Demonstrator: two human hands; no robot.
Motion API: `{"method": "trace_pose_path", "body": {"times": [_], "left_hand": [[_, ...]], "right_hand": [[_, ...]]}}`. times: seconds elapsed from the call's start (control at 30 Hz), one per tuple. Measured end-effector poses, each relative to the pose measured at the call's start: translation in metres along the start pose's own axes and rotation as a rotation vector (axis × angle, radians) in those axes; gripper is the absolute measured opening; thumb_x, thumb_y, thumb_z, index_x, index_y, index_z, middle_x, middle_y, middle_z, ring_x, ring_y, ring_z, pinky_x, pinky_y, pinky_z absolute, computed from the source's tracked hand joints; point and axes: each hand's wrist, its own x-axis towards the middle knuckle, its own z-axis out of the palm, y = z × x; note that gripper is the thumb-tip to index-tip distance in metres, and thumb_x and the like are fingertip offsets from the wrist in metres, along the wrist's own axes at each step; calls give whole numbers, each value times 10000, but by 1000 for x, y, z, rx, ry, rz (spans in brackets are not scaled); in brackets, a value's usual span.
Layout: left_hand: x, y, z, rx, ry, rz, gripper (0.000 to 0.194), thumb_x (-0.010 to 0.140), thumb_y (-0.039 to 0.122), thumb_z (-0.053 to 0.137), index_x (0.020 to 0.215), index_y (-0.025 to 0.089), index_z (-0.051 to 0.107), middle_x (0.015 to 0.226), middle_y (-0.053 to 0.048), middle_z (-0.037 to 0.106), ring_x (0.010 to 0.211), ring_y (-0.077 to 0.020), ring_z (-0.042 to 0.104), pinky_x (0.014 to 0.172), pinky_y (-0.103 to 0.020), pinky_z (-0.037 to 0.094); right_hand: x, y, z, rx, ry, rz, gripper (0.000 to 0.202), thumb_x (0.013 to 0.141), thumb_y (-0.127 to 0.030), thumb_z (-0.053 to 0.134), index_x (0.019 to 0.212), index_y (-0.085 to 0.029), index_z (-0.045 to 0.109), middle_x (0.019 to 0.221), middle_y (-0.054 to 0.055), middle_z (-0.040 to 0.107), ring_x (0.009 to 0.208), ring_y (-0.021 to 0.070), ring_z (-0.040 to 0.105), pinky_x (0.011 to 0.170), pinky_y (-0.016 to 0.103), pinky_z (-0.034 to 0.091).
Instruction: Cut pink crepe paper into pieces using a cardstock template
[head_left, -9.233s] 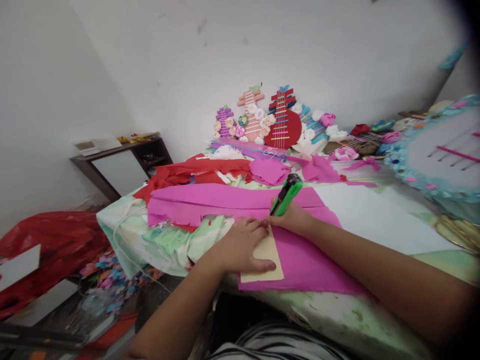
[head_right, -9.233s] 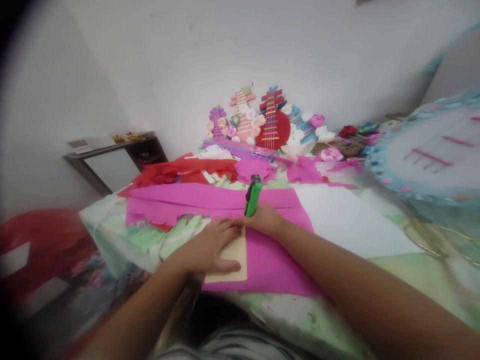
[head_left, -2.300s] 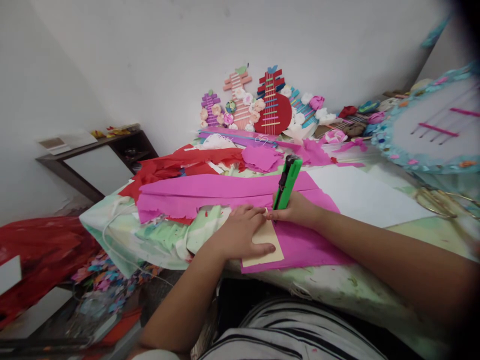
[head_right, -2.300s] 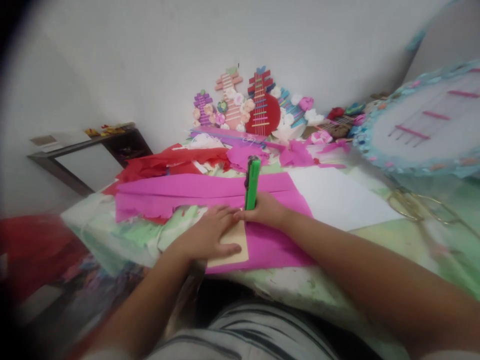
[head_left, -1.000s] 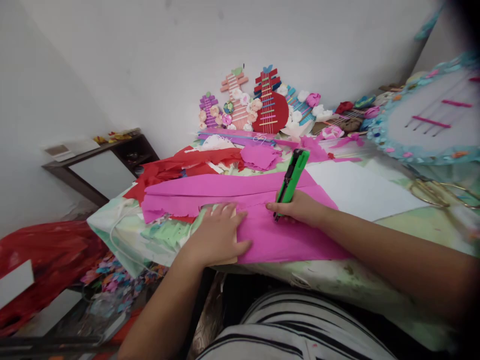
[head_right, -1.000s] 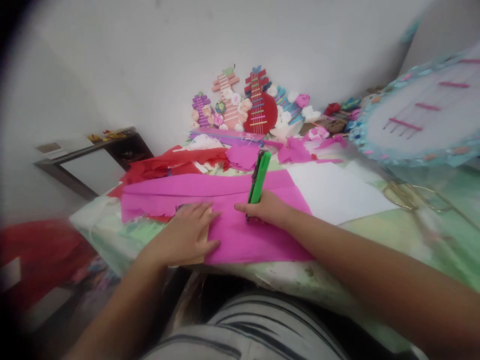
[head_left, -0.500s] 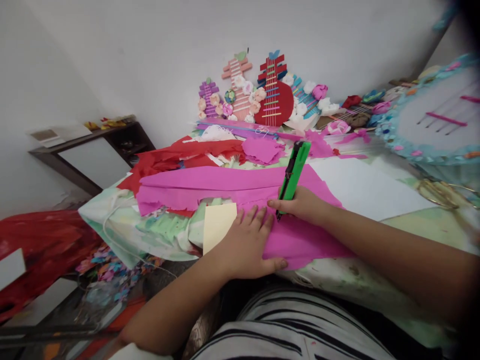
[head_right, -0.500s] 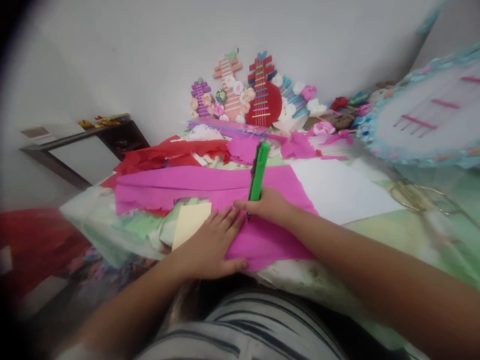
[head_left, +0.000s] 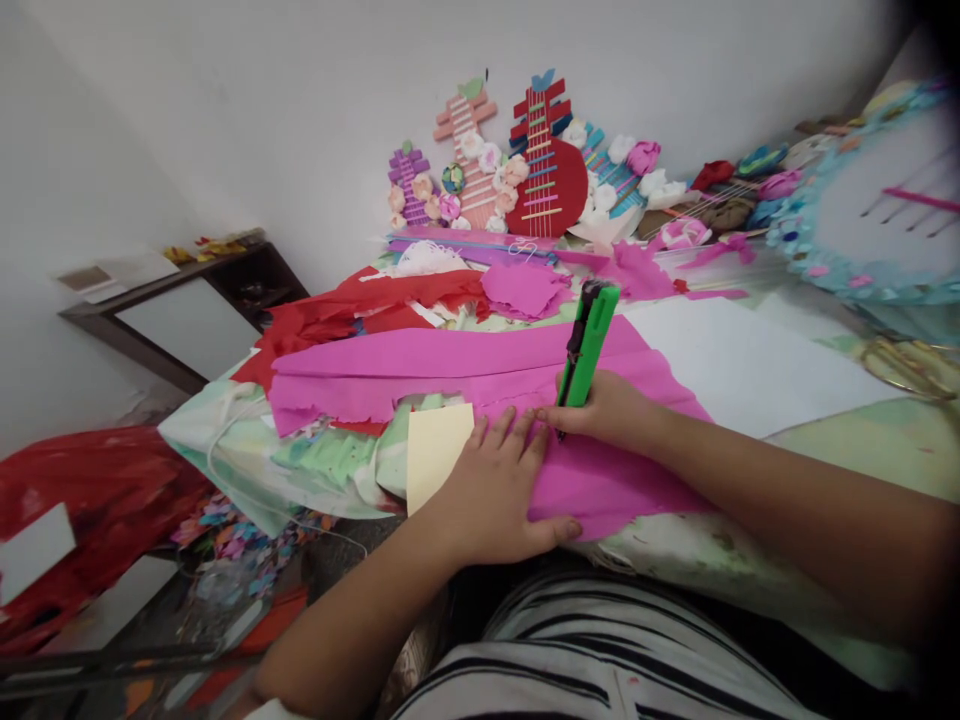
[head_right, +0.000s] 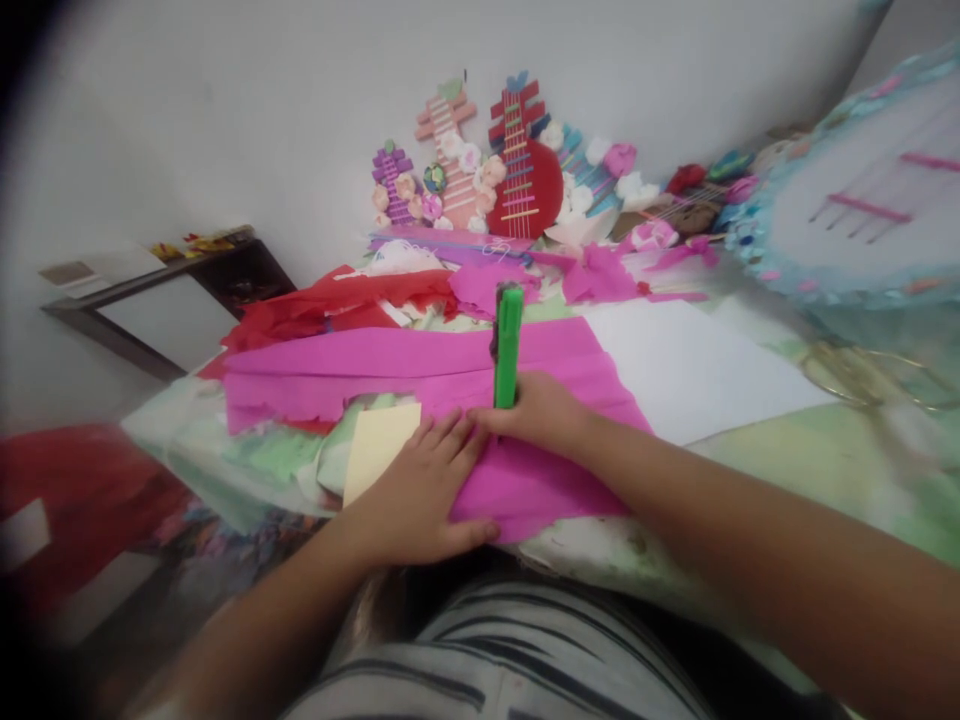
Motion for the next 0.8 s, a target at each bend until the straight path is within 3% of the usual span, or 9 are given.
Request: {"method": "trace_pose_path", "body": {"times": [0.43, 0.63, 0.8], "left_hand": [[0, 2, -2, 30, -1, 0, 906, 695, 718, 250, 1336, 85, 147, 1388, -186, 147, 1274, -326, 96, 1009, -493, 104], [-1, 1, -3, 39, -3, -6, 908, 693, 724, 231, 1328, 77, 176, 1375, -196, 186, 1272, -326, 111, 1010, -485, 108], [-1, 1, 0, 32, 13, -1, 911, 693, 726, 227, 1329, 77, 169, 1372, -200, 193, 1271, -326, 113, 1011, -484, 105]], "right_hand": [[-5, -3, -4, 37, 44, 31, 318, 598, -467, 580, 558, -158, 514, 549, -3, 540, 541, 115, 487, 503, 229, 367], [-6, -2, -4, 59, -53, -22, 353, 611, -504, 557, 561, -160, 498, 535, 1, 537, 538, 116, 488, 526, 238, 383], [-6, -4, -3, 21, -47, 6, 378, 601, -529, 551, 558, -157, 499, 540, -3, 528, 536, 110, 474, 502, 227, 364]]}}
